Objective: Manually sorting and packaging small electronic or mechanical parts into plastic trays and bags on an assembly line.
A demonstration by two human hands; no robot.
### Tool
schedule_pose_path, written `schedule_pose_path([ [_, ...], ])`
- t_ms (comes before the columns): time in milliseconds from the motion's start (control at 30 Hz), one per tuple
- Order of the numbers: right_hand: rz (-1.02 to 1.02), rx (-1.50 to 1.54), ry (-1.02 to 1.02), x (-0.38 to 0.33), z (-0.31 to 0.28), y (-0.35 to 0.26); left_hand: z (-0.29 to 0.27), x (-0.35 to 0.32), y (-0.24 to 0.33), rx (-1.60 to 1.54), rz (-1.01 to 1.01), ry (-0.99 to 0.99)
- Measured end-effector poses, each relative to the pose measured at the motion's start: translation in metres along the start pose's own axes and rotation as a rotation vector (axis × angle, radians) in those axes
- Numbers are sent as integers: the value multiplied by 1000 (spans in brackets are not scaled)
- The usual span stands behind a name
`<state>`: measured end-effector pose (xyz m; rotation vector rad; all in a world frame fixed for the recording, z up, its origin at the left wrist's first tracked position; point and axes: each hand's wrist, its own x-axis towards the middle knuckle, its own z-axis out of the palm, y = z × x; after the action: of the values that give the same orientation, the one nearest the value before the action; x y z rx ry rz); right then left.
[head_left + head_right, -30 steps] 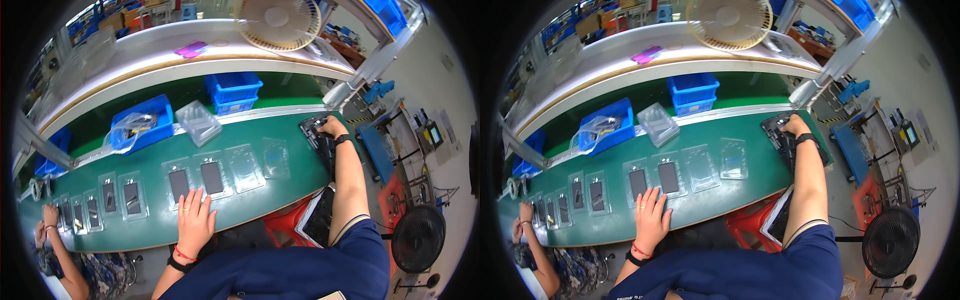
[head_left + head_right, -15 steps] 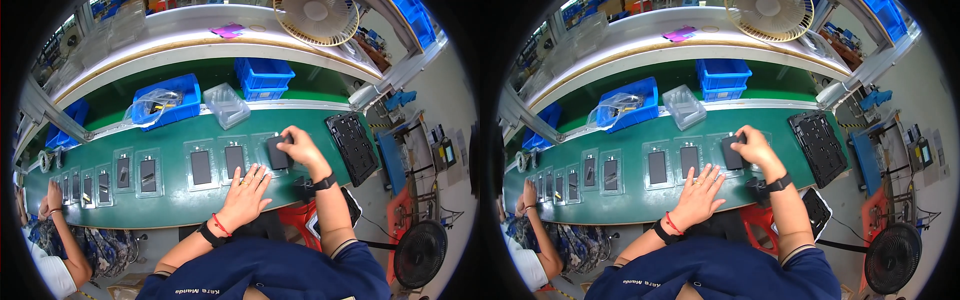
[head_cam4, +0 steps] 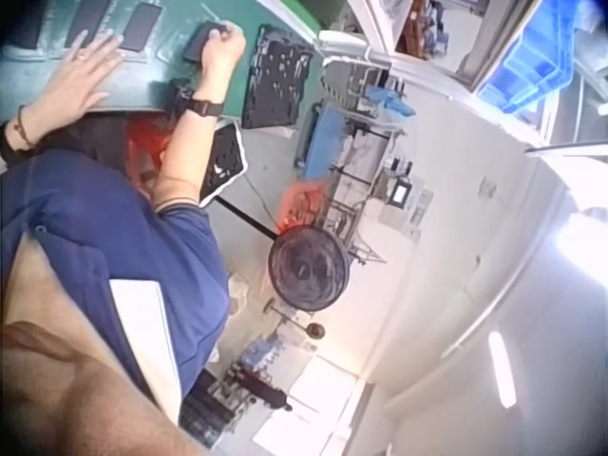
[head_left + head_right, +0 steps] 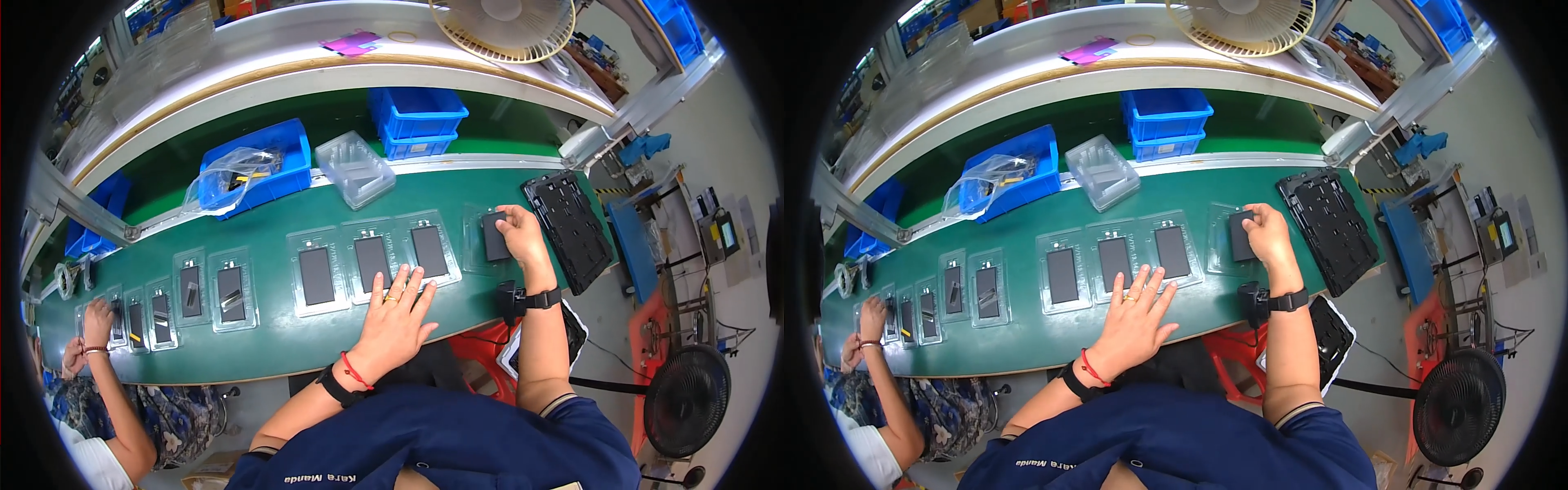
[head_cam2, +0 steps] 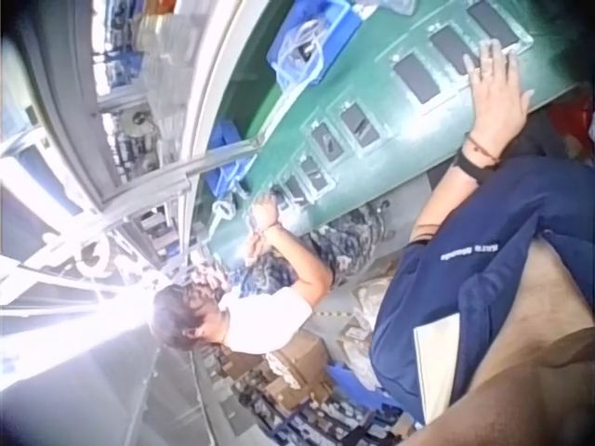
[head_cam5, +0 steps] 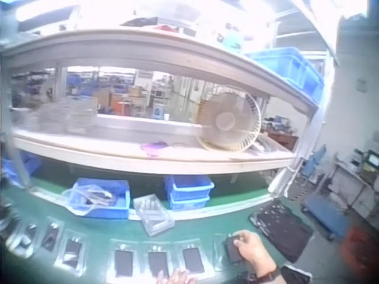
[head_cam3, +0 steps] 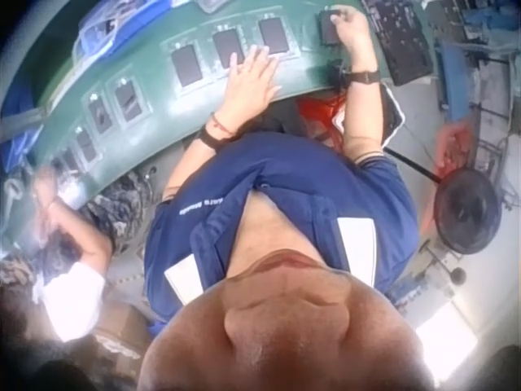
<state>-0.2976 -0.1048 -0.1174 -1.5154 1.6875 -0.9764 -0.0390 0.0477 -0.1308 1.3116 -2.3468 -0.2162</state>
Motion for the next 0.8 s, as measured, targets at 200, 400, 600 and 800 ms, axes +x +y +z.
schedule_pose_path([
  [200, -31, -349, 36, -20, 13, -29, -8, 19, 1, 15, 3, -41],
  [400, -191, -521, 207, -38, 23, -48, -1, 19, -2, 40, -61, -53],
  [600, -476, -481, -92, -54, 61, -64, 2, 17, -2, 52, -48, -30],
  [800, -388, -481, -120, -47, 74, -62, 3, 16, -2, 51, -33, -6],
])
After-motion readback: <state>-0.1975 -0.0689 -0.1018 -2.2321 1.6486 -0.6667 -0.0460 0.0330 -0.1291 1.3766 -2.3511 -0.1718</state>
